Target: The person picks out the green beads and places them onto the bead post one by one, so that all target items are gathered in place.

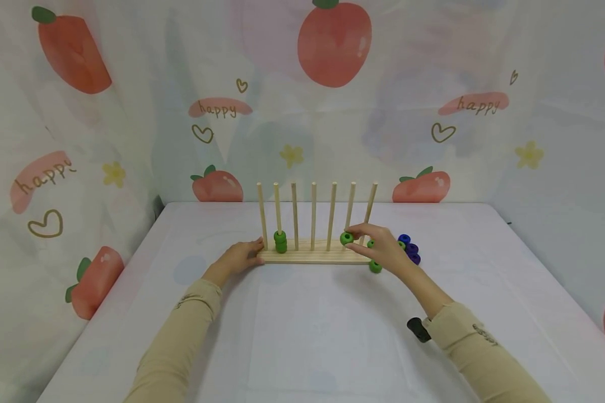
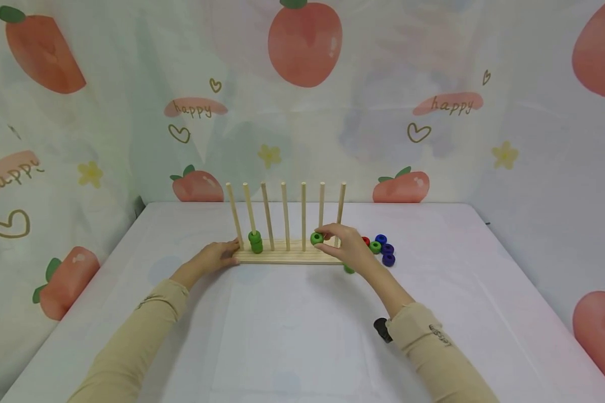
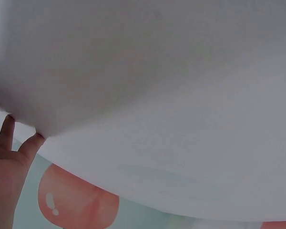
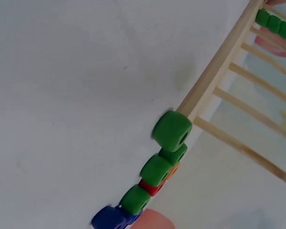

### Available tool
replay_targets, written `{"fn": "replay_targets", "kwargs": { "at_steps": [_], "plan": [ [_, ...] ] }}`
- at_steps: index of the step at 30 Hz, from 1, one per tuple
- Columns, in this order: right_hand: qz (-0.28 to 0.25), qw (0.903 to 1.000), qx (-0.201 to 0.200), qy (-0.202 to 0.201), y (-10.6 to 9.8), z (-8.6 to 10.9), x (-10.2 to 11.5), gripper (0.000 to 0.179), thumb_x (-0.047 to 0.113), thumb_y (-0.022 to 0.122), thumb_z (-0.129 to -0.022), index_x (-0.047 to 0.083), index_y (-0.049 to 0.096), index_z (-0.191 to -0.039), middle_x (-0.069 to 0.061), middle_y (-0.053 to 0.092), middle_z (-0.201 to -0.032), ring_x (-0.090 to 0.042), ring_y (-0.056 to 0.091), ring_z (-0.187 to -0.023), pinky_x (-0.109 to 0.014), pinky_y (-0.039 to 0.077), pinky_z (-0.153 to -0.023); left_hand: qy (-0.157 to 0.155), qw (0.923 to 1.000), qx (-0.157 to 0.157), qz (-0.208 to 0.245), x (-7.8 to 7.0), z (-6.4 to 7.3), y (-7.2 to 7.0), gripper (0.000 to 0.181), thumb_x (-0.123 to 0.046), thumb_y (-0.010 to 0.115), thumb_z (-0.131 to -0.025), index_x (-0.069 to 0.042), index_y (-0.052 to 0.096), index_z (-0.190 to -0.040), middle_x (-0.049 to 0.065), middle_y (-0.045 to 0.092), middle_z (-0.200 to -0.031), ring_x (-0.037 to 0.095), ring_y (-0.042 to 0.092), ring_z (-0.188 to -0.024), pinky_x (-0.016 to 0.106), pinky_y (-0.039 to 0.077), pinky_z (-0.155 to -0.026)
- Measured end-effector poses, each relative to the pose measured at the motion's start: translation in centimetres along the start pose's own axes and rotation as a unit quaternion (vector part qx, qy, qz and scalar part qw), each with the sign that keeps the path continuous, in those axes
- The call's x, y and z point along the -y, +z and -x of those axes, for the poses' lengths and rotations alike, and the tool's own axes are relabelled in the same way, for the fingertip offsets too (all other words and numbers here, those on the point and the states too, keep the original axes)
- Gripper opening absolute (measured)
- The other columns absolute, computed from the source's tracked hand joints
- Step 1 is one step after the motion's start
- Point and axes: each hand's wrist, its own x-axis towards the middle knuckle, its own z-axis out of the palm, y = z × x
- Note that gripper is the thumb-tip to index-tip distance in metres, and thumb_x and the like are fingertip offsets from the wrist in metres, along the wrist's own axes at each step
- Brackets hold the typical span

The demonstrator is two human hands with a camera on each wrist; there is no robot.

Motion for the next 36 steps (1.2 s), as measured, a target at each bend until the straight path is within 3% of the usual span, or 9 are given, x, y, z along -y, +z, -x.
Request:
{"fn": "replay_targets", "kwargs": {
  "at_steps": [10,15,24,36],
  "plan": [
    [-0.054,0.9984,-0.015,-0.007,1.8,-2.7,1.8,0.032,0.002,0.074,-0.078,-0.005,0.066,-0.108,-0.015,0.071,-0.096,-0.027,0.064,-0.085,-0.046,0.055,-0.081,-0.003,0.9999,-0.003,0.012,0.0,0.2,0.0,0.055,-0.026,0.061,-0.091,0.004,0.046,-0.135,0.015,0.038,-0.147,0.038,0.04,-0.132,0.048,0.034,-0.111],
    [-0.062,0.9979,-0.01,-0.015,2.5,-3.6,2.6,0.031,0.004,0.074,-0.078,-0.004,0.066,-0.108,-0.013,0.071,-0.096,-0.023,0.064,-0.086,-0.041,0.056,-0.081,-0.007,0.9999,-0.007,0.008,0.3,0.3,0.3,0.056,-0.028,0.061,-0.09,0.002,0.047,-0.135,0.013,0.038,-0.147,0.038,0.041,-0.132,0.049,0.036,-0.109],
    [-0.068,0.9964,-0.015,-0.049,3.0,-5.4,3.9,0.032,0.004,0.074,-0.079,-0.005,0.066,-0.108,-0.016,0.07,-0.1,-0.025,0.065,-0.087,-0.041,0.055,-0.081,0.007,0.9998,-0.016,0.004,0.4,0.1,0.5,0.055,-0.027,0.061,-0.09,0.002,0.048,-0.135,0.014,0.039,-0.146,0.038,0.043,-0.13,0.049,0.037,-0.108],
    [-0.084,0.9943,-0.029,-0.06,3.8,-7.8,5.7,0.029,0.005,0.074,-0.079,-0.003,0.066,-0.106,-0.016,0.07,-0.1,-0.026,0.066,-0.089,-0.043,0.055,-0.082,0.012,0.9998,-0.017,-0.004,0.2,0.2,0.3,0.053,-0.025,0.061,-0.091,0.004,0.048,-0.134,0.016,0.04,-0.145,0.039,0.044,-0.129,0.049,0.037,-0.108]
  ]
}}
